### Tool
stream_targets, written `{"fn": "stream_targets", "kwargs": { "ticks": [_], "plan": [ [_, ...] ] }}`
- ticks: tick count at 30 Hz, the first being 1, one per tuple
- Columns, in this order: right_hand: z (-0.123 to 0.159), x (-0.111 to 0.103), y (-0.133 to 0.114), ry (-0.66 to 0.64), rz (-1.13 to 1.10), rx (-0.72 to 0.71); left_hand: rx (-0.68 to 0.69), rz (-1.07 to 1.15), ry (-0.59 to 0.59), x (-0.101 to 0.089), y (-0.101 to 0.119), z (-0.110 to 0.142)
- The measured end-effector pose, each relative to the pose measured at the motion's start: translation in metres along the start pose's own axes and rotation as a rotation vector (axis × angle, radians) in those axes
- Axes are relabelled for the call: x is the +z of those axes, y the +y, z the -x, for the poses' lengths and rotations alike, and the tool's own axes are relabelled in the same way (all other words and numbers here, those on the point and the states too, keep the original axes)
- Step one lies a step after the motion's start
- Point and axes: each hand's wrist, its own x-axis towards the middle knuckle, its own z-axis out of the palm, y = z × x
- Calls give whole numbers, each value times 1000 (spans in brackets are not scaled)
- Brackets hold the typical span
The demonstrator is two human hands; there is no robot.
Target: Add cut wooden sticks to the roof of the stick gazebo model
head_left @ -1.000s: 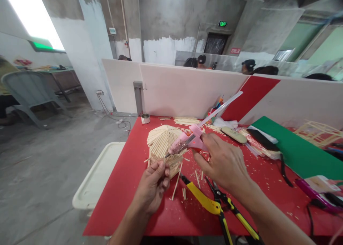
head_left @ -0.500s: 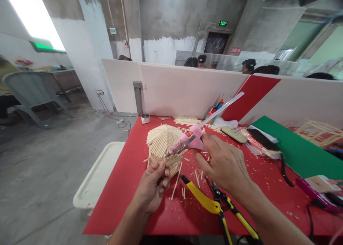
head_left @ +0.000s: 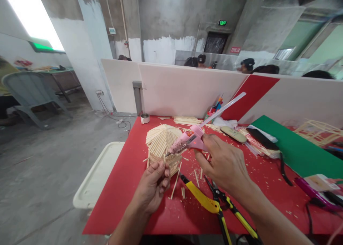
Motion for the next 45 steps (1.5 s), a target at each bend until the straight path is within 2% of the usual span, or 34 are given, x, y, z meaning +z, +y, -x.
{"fn": "stream_targets", "kwargs": {
  "ticks": [14,22,36,45],
  "plan": [
    [-2,1,-1,8,1,-1,114,-69,98,1,0,0],
    [-2,4,-4,7,41,-23,158,-97,157,-6,-2,-1],
    [0,6,-3,16,34,-46,171,-82,166,-1,-2,-3],
    [5,6,3,53,33,20,221,-113,174,4,3,-8]
  ]
}}
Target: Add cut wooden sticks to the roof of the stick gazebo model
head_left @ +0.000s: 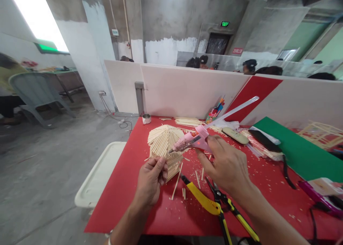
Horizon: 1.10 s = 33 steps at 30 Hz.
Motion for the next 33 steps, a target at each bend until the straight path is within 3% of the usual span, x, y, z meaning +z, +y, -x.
{"fn": "stream_targets", "kwargs": {
  "ticks": [6,22,33],
  "plan": [
    [2,0,2,31,10,14,66,-23,-5,2,-2,-4],
    [10,11,-7,56,1,51,63,-5,-20,3,1,-1],
    [28,19,-19,82,-19,211,90,-29,20,2,-1,-4]
  ]
}}
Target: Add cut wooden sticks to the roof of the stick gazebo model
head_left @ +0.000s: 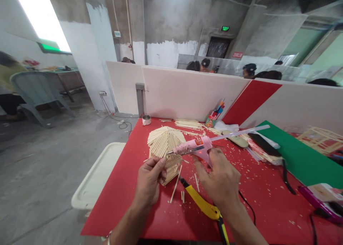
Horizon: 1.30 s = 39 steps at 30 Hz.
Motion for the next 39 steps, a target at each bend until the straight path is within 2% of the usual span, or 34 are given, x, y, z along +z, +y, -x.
{"fn": "stream_targets", "kwargs": {
  "ticks": [9,16,26,39],
  "plan": [
    [4,5,-6,-36,-15,43,-5,56,29,-1,1,-1],
    [5,10,-7,32,-7,42,-1,101,39,-2,0,-1],
    [7,11,-7,32,-12,56,-66,180,47,0,3,2],
    [6,9,-8,44,-13,76,-59,152,23,0,1,1]
  ]
}}
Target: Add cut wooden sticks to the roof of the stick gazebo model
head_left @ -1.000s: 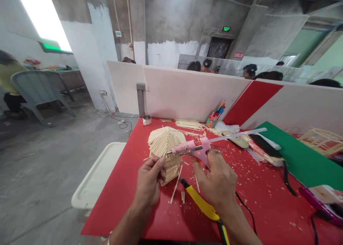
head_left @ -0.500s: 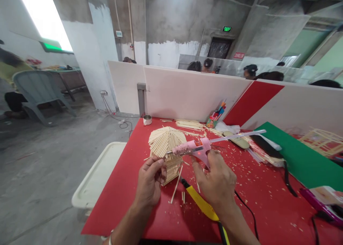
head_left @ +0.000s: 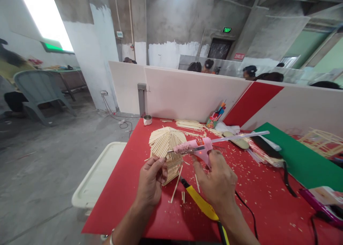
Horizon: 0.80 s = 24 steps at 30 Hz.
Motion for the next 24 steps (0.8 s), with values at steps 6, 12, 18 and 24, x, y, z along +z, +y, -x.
{"fn": "stream_targets", "kwargs": {
  "ticks": [6,12,18,24],
  "plan": [
    [1,2,2,7,8,5,-6,19,-7,-2,0,1],
    [1,0,2,9,15,-24,-16,9,-6,-3,-2,3],
    [2,2,2,13,2,-29,-11,-7,-12,-2,-2,1],
    [1,1,1,10,0,-22,23,-42,-4,0,-3,2]
  ]
}}
